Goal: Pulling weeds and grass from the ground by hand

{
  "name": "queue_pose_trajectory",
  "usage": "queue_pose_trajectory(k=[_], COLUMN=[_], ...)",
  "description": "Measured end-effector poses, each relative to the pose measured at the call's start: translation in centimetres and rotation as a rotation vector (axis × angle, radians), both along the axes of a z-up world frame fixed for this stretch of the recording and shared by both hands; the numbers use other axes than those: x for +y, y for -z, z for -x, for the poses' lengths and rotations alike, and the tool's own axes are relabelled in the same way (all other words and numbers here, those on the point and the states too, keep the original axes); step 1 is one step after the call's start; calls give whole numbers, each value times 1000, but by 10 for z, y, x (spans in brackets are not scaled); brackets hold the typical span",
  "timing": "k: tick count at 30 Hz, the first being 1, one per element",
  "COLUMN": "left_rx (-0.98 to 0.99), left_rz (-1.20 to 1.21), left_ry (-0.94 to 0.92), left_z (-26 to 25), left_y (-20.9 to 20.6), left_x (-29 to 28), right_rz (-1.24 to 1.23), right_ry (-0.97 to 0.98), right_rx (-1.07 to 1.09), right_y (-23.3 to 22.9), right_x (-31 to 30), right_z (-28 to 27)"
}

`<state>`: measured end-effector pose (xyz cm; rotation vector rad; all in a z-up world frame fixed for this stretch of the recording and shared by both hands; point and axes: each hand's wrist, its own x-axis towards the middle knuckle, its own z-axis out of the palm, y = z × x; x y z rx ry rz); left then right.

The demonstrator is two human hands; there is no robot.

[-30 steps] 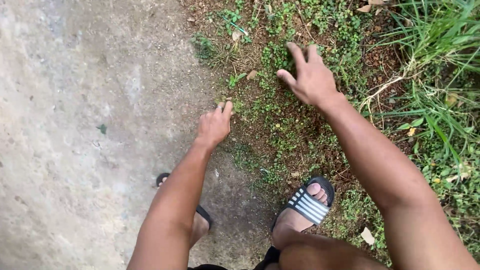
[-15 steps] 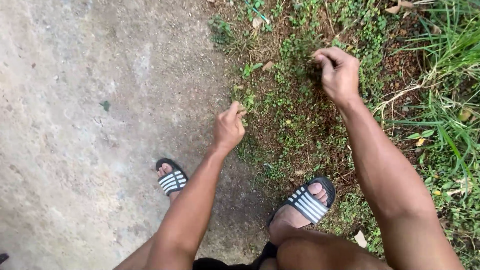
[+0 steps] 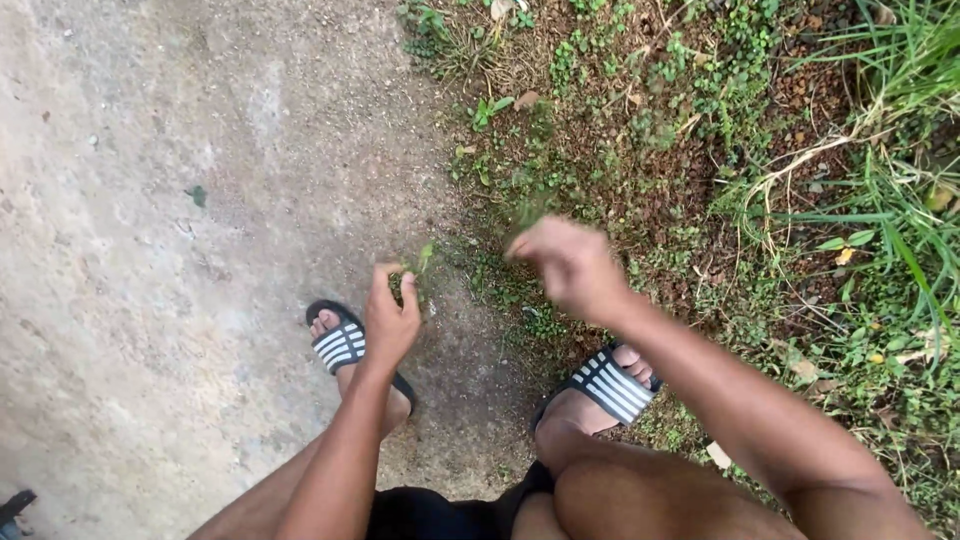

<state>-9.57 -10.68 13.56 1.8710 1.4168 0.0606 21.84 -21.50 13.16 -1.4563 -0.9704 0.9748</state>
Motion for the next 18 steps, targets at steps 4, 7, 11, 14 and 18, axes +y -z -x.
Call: queue_pose_trajectory(k=[4,7,11,14,18], left_rx=[59,84,267,164,195], left_rz=[-98,-116,-172,-263,-303], left_ry=[28,122,338,655,853], left_z=[36,28,-28,-43,-33], left_y=[29,24,-22,11,81], left_x=[-8,-9,-2,-10,-9], right_rz=[-14,162,320,214,296], right_ry=[-476,-862,-1053,-1013,-1250], right_rx=[-100,-146,-387,-634,-697], right_y=[-35,-32,24,-12,0], right_x=[-19,-39,-81,-71,-94], right_z=[74,93,102,51,67])
